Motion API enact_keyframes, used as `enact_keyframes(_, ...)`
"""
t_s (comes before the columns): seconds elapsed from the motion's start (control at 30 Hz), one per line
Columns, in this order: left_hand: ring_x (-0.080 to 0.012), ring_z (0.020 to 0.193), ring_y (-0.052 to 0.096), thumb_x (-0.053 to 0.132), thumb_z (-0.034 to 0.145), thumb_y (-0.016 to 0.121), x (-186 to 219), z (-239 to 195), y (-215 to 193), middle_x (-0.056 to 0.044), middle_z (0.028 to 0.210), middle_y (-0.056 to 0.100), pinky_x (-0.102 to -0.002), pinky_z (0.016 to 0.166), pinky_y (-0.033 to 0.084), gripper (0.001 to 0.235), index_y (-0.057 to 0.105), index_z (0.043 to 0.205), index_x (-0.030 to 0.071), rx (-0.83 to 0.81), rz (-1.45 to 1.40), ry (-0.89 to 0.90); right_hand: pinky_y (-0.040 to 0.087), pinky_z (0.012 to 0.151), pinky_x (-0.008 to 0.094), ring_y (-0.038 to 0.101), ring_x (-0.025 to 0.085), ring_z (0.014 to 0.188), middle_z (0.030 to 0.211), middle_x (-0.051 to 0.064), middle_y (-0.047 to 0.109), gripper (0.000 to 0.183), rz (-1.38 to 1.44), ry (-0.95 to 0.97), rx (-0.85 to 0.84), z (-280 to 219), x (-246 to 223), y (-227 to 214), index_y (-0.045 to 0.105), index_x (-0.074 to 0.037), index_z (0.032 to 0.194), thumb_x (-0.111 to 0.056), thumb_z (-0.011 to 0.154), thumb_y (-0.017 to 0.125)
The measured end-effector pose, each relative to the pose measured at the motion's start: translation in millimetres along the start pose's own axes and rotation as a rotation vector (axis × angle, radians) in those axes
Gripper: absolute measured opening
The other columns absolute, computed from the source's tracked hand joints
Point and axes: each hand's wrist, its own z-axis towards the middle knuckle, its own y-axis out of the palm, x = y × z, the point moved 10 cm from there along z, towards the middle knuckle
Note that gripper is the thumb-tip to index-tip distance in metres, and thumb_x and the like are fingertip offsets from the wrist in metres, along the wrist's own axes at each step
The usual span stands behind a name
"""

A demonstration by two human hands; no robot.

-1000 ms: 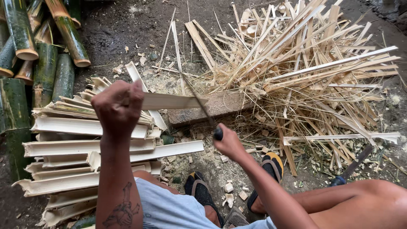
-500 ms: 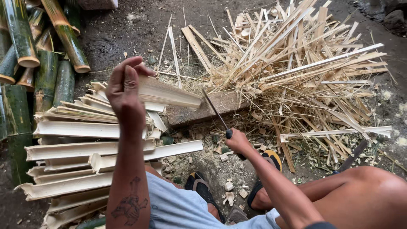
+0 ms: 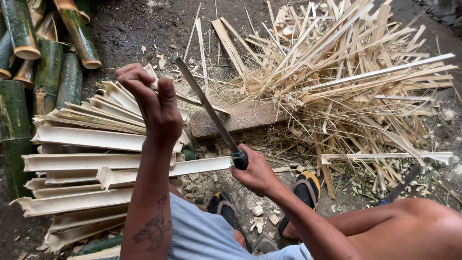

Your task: The person splits bamboo poles into thin strips using a machete and a wooden block. They repeatedly position bamboo sections on the block, strike them to split the material, and stack the resulting strips.

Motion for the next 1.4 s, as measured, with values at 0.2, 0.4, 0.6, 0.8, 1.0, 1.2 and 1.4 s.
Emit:
enact_keyframes(0.2, -0.0178, 0.107, 0.034, 0.044, 0.121, 0.045, -21.6, 3.5, -4.5, -0.005, 0.109, 0.028, -0.034, 0.098, 0.036, 0.041, 0.028, 0.105, 0.010, 0.007, 0.009, 0.006, 0.048, 0.052, 0.040, 0.057, 0.021, 0.057, 0.069, 0.003, 0.057, 0.016, -0.039, 0.031, -0.030, 28.5, 83.8, 29.5, 0.051, -0.009, 0.096, -0.015, 0.085, 0.062)
enact_keyframes(0.4, -0.0124, 0.094, 0.040, 0.045, 0.117, 0.056, -49.5, 9.8, -16.7, -0.003, 0.110, 0.031, -0.026, 0.081, 0.047, 0.042, 0.030, 0.108, 0.013, 0.076, -0.258, -0.140, 0.049, 0.050, 0.031, 0.054, 0.015, 0.059, 0.076, 0.005, 0.057, 0.018, -0.127, 0.473, -0.124, 96.4, 222.0, 36.0, 0.052, -0.008, 0.099, -0.017, 0.090, 0.065)
enact_keyframes(0.6, -0.0140, 0.094, 0.048, 0.041, 0.106, 0.076, -31.0, 11.4, 6.1, -0.005, 0.102, 0.040, -0.025, 0.088, 0.053, 0.054, 0.034, 0.126, 0.014, 0.164, -0.571, -0.221, 0.044, 0.046, 0.031, 0.048, 0.014, 0.054, 0.072, 0.001, 0.051, 0.015, 0.022, 0.279, -0.120, 36.8, 114.2, 13.8, 0.049, -0.010, 0.094, -0.015, 0.089, 0.062)
enact_keyframes(0.8, -0.0102, 0.092, 0.048, 0.047, 0.111, 0.070, -12.0, -0.5, 13.1, -0.003, 0.112, 0.038, -0.021, 0.079, 0.054, 0.051, 0.032, 0.120, 0.015, 0.219, -0.269, -0.190, 0.041, 0.053, 0.036, 0.048, 0.016, 0.058, 0.067, 0.000, 0.046, 0.022, -0.034, -0.042, 0.047, 9.9, -3.9, 0.4, 0.048, -0.011, 0.087, -0.021, 0.085, 0.068)
enact_keyframes(1.0, -0.0113, 0.089, 0.056, 0.051, 0.107, 0.069, -23.7, -2.1, 12.1, -0.003, 0.112, 0.038, -0.023, 0.072, 0.061, 0.056, 0.029, 0.119, 0.014, 0.218, -0.358, -0.216, 0.039, 0.051, 0.033, 0.049, 0.013, 0.056, 0.066, -0.001, 0.048, 0.021, -0.051, -0.119, 0.048, 16.8, 32.4, 12.0, 0.050, -0.011, 0.087, -0.020, 0.087, 0.069)
enact_keyframes(1.2, -0.0103, 0.083, 0.053, 0.045, 0.109, 0.068, -46.4, 11.2, -11.9, -0.003, 0.104, 0.043, -0.020, 0.069, 0.057, 0.048, 0.033, 0.118, 0.014, 0.322, -0.310, -0.284, 0.045, 0.047, 0.036, 0.050, 0.016, 0.054, 0.071, 0.001, 0.051, 0.018, 0.088, 0.450, 0.004, 89.4, 215.9, 44.7, 0.052, -0.015, 0.097, -0.012, 0.083, 0.061)
enact_keyframes(1.4, -0.0115, 0.083, 0.045, 0.039, 0.105, 0.077, -60.1, 3.8, -15.3, -0.003, 0.098, 0.042, -0.022, 0.077, 0.049, 0.048, 0.038, 0.116, 0.015, 0.308, -0.482, -0.328, 0.054, 0.064, 0.048, 0.063, 0.027, 0.072, 0.084, 0.012, 0.064, 0.025, -0.194, 0.263, 0.141, 100.6, 315.1, 47.3, 0.058, -0.005, 0.096, -0.022, 0.082, 0.069)
